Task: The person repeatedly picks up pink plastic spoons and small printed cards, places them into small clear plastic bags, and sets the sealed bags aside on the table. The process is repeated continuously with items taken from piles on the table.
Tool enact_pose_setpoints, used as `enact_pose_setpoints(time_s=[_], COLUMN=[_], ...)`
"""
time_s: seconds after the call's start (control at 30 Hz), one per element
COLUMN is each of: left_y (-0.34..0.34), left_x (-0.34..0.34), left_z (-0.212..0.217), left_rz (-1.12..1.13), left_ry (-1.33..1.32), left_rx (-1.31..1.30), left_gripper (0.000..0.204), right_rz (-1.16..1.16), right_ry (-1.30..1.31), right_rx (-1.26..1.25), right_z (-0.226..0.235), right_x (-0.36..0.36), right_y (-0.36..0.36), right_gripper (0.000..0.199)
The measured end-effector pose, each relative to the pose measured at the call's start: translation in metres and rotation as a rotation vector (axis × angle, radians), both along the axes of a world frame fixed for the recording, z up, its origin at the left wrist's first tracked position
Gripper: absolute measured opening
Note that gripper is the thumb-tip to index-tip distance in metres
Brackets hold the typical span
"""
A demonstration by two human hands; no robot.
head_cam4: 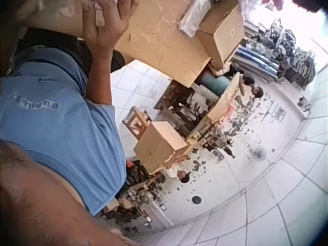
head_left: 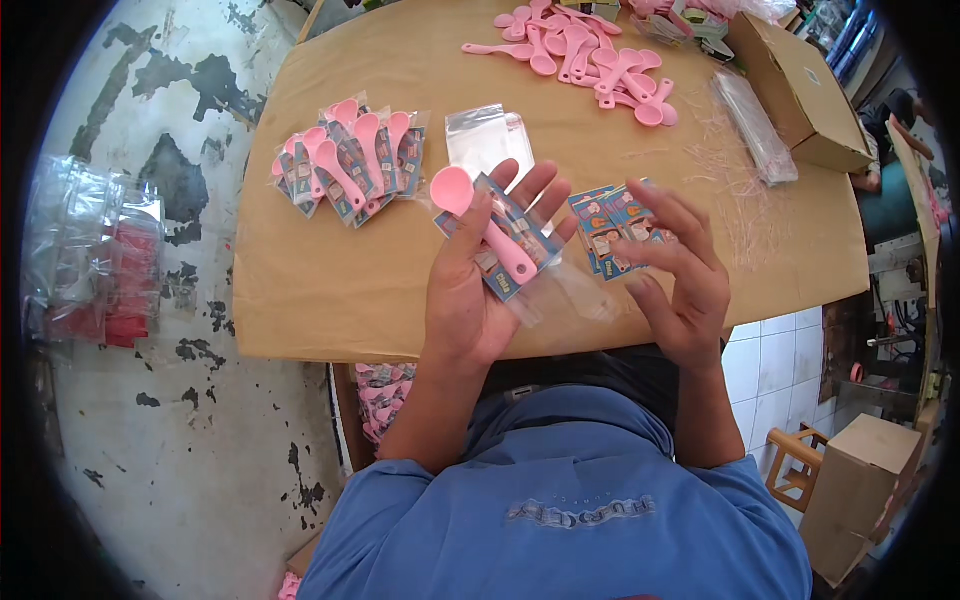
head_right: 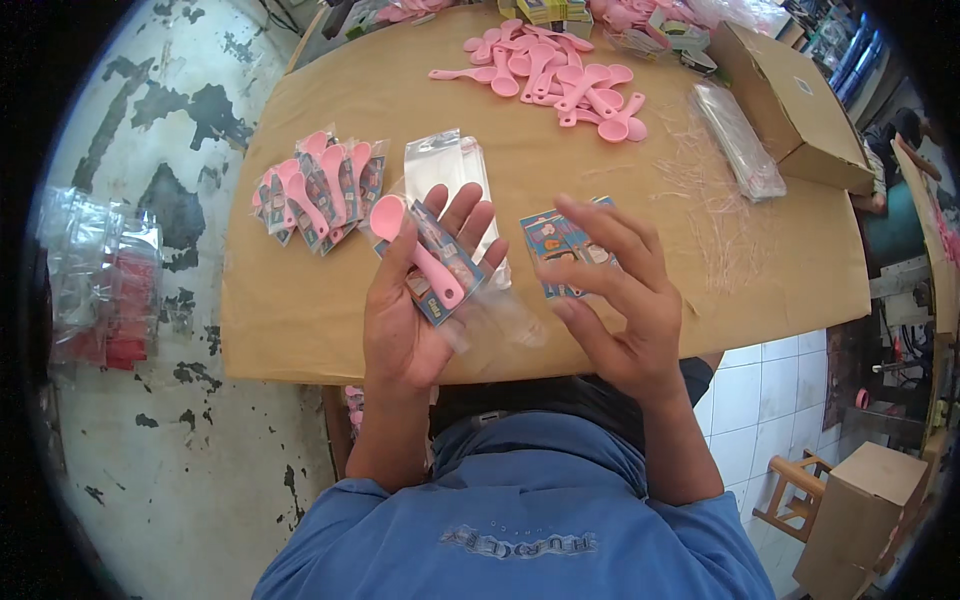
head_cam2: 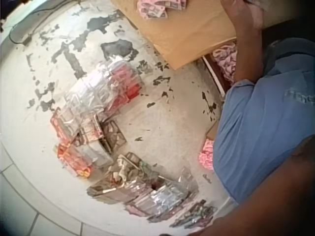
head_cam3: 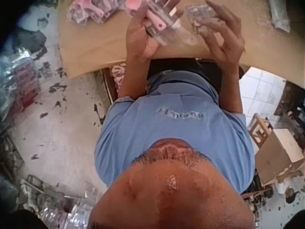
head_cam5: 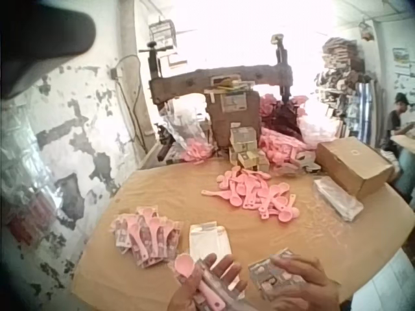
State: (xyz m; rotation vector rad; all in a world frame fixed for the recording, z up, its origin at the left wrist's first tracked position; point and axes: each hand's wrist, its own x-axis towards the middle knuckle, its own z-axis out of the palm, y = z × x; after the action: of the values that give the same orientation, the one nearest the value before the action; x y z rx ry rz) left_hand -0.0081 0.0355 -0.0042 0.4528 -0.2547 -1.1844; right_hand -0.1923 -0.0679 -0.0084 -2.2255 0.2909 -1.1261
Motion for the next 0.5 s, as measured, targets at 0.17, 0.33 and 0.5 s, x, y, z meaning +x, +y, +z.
enact_pose_setpoints(time_s=[0.17, 0.33, 0.5], left_y=[-0.004, -0.008, -0.006], left_x=[-0.011, -0.019, -0.01], left_z=[0.005, 0.006, 0.003], left_rz=[-0.136, -0.285, -0.153], left_ry=[0.083, 0.007, -0.081], left_rx=[0.043, 0.061, 0.095], left_gripper=[0.051, 0.056, 0.06], right_rz=[-0.149, 0.009, 0.193], right_ry=[0.1, 0.003, -0.114], right_rx=[-0.218, -0.168, 0.051], right_z=[0.007, 0.013, 0.015], right_x=[0.019, 0.023, 0.009], right_y=[0.001, -0.003, -0.013], right_gripper=[0.038, 0.037, 0.033])
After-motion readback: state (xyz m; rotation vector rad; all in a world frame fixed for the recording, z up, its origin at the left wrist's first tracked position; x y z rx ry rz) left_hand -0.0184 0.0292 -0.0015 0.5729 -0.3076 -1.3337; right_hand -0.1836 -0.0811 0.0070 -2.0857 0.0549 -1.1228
